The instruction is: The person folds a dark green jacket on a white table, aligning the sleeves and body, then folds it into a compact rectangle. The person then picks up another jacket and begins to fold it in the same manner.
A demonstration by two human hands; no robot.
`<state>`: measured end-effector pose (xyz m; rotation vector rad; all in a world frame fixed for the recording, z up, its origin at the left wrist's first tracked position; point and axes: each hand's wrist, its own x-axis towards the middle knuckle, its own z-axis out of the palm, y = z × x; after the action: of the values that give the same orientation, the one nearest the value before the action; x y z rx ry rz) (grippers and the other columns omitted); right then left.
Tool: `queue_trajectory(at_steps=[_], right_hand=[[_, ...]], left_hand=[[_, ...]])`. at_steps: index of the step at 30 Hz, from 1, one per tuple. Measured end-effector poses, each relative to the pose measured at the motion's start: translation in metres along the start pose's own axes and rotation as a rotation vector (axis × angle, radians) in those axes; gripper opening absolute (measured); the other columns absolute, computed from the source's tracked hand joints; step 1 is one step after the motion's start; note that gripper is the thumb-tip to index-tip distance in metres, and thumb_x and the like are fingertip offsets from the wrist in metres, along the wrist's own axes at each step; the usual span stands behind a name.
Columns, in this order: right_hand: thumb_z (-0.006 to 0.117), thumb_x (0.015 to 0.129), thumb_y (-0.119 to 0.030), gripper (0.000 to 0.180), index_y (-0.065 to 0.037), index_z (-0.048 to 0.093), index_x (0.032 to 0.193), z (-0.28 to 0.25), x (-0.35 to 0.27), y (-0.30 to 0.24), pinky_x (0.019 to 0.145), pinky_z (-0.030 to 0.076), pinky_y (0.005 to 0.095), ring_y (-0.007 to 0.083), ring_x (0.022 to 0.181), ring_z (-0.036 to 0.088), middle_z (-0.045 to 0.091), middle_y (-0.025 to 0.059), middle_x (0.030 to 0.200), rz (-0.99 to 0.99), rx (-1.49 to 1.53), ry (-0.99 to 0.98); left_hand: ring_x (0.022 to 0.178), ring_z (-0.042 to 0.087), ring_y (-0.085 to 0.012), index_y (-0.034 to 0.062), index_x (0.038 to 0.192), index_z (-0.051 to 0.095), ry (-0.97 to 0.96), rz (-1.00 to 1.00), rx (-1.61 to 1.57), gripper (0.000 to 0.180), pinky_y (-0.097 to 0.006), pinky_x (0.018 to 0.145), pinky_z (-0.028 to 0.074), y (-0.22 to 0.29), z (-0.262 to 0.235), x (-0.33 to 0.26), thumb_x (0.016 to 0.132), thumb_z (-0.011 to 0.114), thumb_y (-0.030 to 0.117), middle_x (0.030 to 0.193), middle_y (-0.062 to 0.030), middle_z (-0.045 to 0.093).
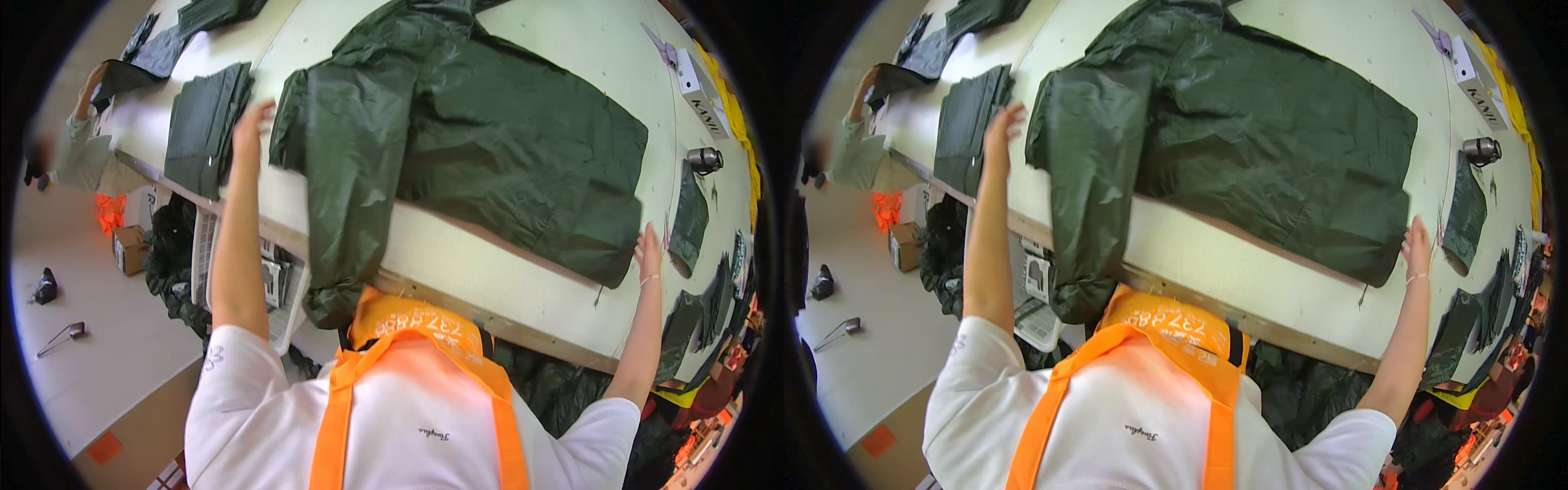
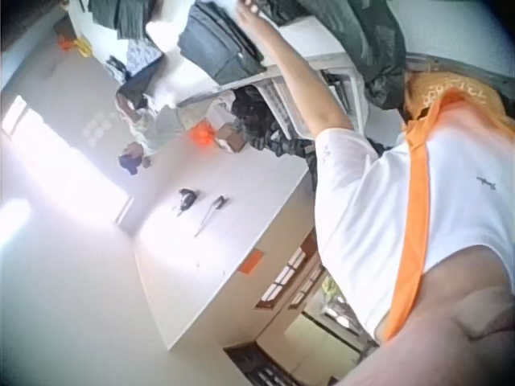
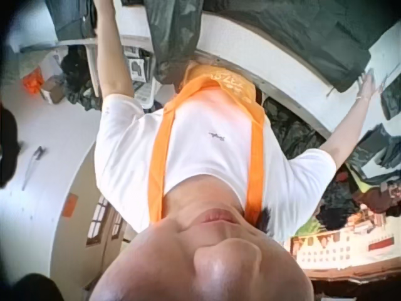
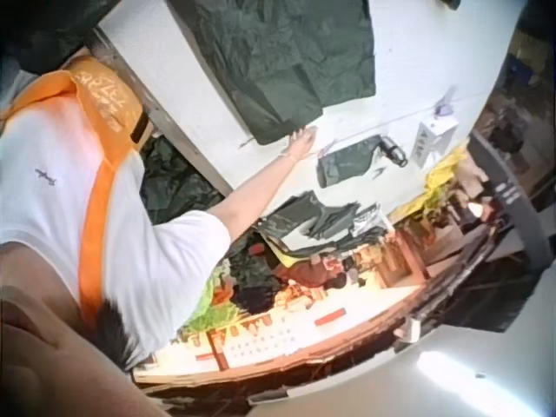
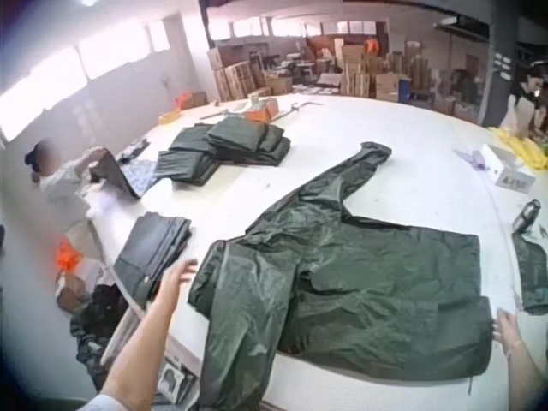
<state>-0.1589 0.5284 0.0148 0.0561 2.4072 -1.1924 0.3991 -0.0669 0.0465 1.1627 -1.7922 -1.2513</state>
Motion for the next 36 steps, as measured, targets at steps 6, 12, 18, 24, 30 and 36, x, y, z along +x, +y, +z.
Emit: queue_trajectory(at_steps=[6,12,18,24,30,36], right_hand=[[0.054,0.088,-0.051,0.062,0.002,0.054,0.119,0.011,-0.035,0.073,0.086,0.040,0.0256,0.0150,0.102,0.053,0.058,0.0050,0.112,0.165,-0.126,-0.056],[0.050,0.095,-0.033,0.038,0.004,0.056,0.104,0.024,-0.076,0.100,0.080,0.042,0.0295,0.0183,0.084,0.052,0.060,0.0121,0.094,-0.117,-0.213,-0.089],[0.046,0.096,-0.031,0.037,0.003,0.046,0.082,0.020,-0.080,0.113,0.068,0.041,0.0327,0.0216,0.067,0.043,0.049,0.0139,0.072,-0.295,-0.507,0.030],[0.051,0.093,-0.034,0.036,0.001,0.049,0.085,0.033,-0.091,0.130,0.072,0.042,0.0345,0.0277,0.073,0.048,0.053,0.0164,0.079,-0.297,-0.592,0.163],[0.067,0.081,-0.028,0.049,0.001,0.052,0.118,0.135,-0.149,0.014,0.094,0.038,0.0423,0.0336,0.111,0.048,0.054,0.0188,0.118,-0.772,-0.663,0.420],[0.062,0.083,-0.043,0.064,0.003,0.048,0.127,0.367,-0.363,-0.051,0.096,0.039,0.0331,0.0232,0.113,0.052,0.054,0.0183,0.124,-0.175,0.001,-0.847]], left_hand=[[0.108,0.053,-0.0204,-0.0008,0.126,0.048,-0.236,0.022,0.297,0.050,-0.031,0.093,0.039,-0.075,0.016,-0.064,0.082,0.064,0.018,0.115,-0.0148,0.058],[0.077,0.059,-0.0313,0.0011,0.088,0.063,-0.126,0.272,0.616,0.035,-0.036,0.069,0.046,-0.081,0.010,-0.044,0.071,0.075,0.030,0.081,-0.0154,0.063],[0.066,0.057,-0.0342,0.0019,0.079,0.058,-0.087,0.165,1.077,0.048,-0.040,0.057,0.042,-0.071,-0.028,-0.051,0.073,0.069,0.048,0.067,-0.0175,0.057],[0.079,0.055,-0.0321,0.0058,0.088,0.059,-0.129,-0.144,0.774,0.034,-0.043,0.070,0.041,-0.108,-0.050,-0.087,0.071,0.074,0.032,0.077,-0.0137,0.058],[0.084,0.054,-0.0319,0.0066,0.091,0.059,-0.072,0.010,0.922,0.038,-0.042,0.070,0.041,-0.113,-0.032,-0.096,0.069,0.076,0.033,0.084,-0.0128,0.058],[0.089,0.055,-0.0308,0.0090,0.090,0.060,-0.061,-0.007,0.884,0.035,-0.042,0.074,0.040,-0.114,-0.028,-0.094,0.069,0.075,0.033,0.083,-0.0103,0.060]])
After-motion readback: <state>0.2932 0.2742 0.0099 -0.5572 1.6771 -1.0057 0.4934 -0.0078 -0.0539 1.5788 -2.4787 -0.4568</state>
